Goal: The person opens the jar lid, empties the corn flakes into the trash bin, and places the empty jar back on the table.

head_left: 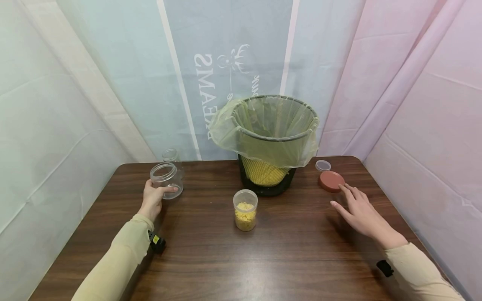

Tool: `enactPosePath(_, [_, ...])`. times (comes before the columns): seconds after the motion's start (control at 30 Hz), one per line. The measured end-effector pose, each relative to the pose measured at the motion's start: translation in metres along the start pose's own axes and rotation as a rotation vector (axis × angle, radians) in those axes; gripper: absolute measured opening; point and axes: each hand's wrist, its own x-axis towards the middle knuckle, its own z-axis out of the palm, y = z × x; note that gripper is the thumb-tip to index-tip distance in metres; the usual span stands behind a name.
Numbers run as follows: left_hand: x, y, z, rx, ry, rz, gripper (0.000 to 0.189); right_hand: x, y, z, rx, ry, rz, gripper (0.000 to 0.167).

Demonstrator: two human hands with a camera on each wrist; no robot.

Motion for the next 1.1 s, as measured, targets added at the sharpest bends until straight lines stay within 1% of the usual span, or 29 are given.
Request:
enactPosePath(0.4, [-0.003,0.002,0.002,0.050,0.015,0.009,0.092,0.000,-0.008,-0.002,0.014,-0.014,-0.014,0.073])
enactPosePath(0.6, [-0.003,0.001,0.000,0.070,0.003,0.014,0.094,0.000,-0.008,-0.001,0.008,-0.003,-0.025,0.072])
enactPosePath(0.77, [-0.003,0.001,-0.004,0.091,-0.016,0.030,0.095,0.001,-0.011,-0.001,0.011,-0.002,-0.030,0.072])
enactPosePath(0.93, [-0.011,0.007,-0.008,0.103,-0.033,0.067,0.101,0.002,-0.016,0.001,0.010,0.012,-0.038,0.072])
enactPosePath(1.1, [-0.023,0.015,-0.009,0.100,-0.046,0.074,0.106,0.004,-0.022,0.003,0.010,0.030,-0.063,0.070])
